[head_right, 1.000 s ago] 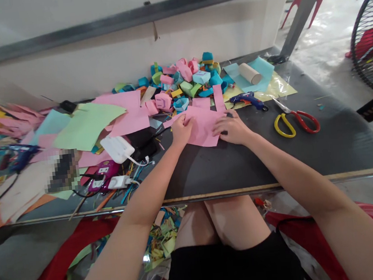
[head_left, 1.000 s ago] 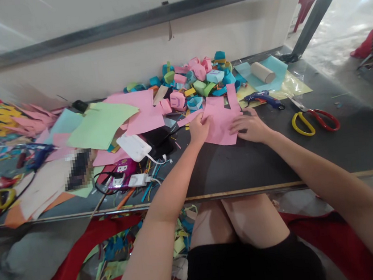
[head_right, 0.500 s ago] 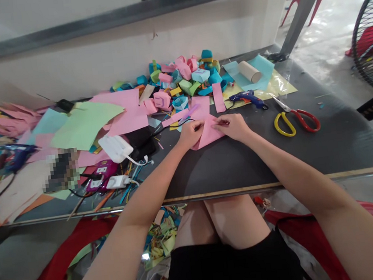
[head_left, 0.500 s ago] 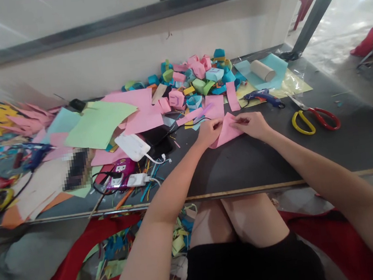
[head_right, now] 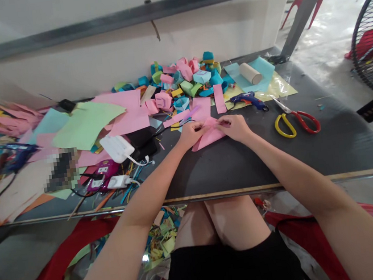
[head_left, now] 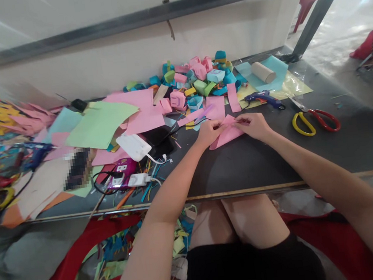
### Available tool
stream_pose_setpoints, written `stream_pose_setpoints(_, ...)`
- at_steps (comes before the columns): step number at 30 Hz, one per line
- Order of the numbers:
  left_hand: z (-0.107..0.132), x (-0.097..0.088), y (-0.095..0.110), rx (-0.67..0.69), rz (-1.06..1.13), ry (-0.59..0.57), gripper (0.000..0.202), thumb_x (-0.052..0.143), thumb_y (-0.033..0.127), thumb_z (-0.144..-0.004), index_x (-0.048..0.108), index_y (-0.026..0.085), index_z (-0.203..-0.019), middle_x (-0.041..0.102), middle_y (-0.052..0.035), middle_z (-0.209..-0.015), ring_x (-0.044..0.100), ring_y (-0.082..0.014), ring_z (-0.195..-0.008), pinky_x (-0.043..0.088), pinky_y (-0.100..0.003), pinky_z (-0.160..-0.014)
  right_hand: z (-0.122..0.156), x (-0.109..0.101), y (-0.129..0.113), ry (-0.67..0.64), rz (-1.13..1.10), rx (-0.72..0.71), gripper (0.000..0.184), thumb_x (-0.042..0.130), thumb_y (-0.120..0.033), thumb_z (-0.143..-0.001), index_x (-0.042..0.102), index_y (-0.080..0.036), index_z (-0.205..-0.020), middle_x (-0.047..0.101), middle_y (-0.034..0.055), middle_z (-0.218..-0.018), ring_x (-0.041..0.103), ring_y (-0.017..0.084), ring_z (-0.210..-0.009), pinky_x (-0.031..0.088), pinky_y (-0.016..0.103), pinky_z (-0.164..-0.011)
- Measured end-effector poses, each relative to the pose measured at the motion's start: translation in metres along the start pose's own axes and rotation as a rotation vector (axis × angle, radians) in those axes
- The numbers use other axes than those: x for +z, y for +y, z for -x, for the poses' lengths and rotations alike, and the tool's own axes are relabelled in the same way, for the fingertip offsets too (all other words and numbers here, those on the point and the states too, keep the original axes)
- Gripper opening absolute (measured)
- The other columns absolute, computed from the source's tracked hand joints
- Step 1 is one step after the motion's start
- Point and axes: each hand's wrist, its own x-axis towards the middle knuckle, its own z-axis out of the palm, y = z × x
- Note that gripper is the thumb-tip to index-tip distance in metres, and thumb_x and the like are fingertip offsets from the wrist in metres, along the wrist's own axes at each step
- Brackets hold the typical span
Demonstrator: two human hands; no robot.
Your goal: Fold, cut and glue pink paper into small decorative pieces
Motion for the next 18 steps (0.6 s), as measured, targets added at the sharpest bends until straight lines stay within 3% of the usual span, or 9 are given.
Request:
stream_pose_setpoints(4,-0.0006,0.0001,-0.0041,-0.001,-0.012,-0.006,0.050,0.059,0.057,-0.090,0.049,0.018,-0.060,0.036,0.0043,-0.057,0.033,-0.0094,-0.059,0.026,-0.028,-0.060,0.0002,0.0009,-0.0003,0.066,-0.003,-0.073,0.030,0.075,-0.048,-0.083,0.079,-0.022,-0.098,0.080,0.0089,-0.099,0.073,0.027,-0.088,0.057,0.041,-0.080)
stream_pose_setpoints(7,-0.0003,0.0007,-0.0052,0.003,0.003,-0.031,0.051,0.057,0.058,-0.090,0.052,0.017,-0.060,0.037,0.0043,-0.057,0.032,-0.0089,-0.058,0.025,-0.028,-0.059,0.0006,0.0010,-0.0001,0.141,-0.019,-0.114,0.041,0.079,-0.045,-0.080,0.076,-0.022,-0.114,0.079,0.0105,-0.112,0.073,0.028,-0.099,0.057,0.043,-0.086)
stream_pose_setpoints(13,0.0018,0.0012,-0.0016,0.012,0.014,-0.047,0.055,0.055,0.067,-0.088,0.060,0.016,-0.066,0.041,0.0036,-0.058,0.033,-0.0090,-0.057,0.024,-0.028,-0.057,0.0020,0.0024,0.0009,-0.004,0.009,-0.056,0.019,0.072,-0.042,-0.087,0.080,-0.024,-0.089,0.080,0.0052,-0.092,0.074,0.026,-0.087,0.056,0.042,-0.083)
stream_pose_setpoints(18,0.0029,0.0006,0.0033,0.029,-0.001,-0.036,0.060,0.056,0.070,-0.085,0.040,0.020,-0.056,0.030,0.0045,-0.056,0.027,-0.0091,-0.056,0.020,-0.030,-0.056,0.0026,0.0030,0.0001,0.016,0.037,-0.087,0.022,0.072,-0.045,-0.089,0.080,-0.025,-0.087,0.080,0.0051,-0.091,0.074,0.026,-0.084,0.056,0.041,-0.080)
